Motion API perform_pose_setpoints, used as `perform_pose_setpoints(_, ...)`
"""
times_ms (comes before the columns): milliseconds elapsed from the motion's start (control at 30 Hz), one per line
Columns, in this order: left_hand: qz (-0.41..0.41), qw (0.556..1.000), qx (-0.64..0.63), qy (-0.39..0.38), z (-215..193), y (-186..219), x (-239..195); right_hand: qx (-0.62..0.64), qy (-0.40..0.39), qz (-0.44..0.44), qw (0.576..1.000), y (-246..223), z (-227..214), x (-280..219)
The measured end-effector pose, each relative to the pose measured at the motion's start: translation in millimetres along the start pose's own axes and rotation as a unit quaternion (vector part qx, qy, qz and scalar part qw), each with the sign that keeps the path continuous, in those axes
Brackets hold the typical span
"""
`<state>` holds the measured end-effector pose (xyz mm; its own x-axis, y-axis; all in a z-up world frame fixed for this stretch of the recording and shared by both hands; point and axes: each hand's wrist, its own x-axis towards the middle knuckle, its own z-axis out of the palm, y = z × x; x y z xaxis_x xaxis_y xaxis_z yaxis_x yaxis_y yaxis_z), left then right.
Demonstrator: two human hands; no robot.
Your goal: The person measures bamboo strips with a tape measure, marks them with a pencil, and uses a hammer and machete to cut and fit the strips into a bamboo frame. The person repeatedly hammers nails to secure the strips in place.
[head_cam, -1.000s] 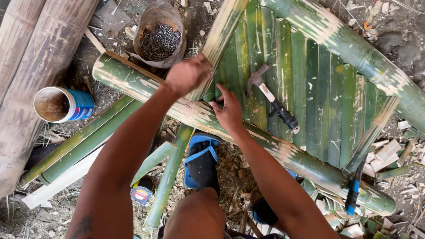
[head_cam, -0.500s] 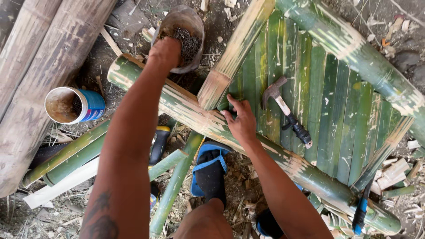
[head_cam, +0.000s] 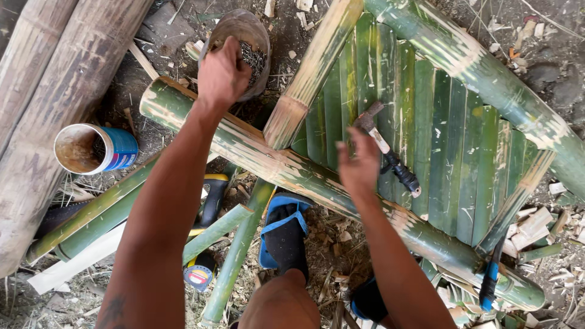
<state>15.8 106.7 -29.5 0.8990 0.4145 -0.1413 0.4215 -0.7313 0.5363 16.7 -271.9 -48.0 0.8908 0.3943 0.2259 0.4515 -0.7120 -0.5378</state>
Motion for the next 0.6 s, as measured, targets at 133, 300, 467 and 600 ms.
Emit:
perform_pose_setpoints(133, 0.255, 0.935, -0.143, 0.200, 14.3, 20.9, -59.1, -0.252, 0.017, 0.025, 0.967, 62.4, -50.3, -5.5)
perform_pose_setpoints(300, 0.189, 0.973, -0.125, -0.039, 60.3, 57.4, -115.6, -0.115, -0.102, 0.103, 0.983, 80.1, -57.9, -38.8)
perform_pose_setpoints(467, 0.317, 0.947, 0.059, -0.015, 74.9, 76.0, -119.2, 0.045, -0.164, 0.174, 0.970, 28.2, -54.0, -88.0)
perform_pose_setpoints(600, 0.253, 0.956, 0.100, -0.110, 76.4, 81.5, -120.5, 0.095, -0.241, 0.201, 0.945, -13.0, -66.7, -109.2)
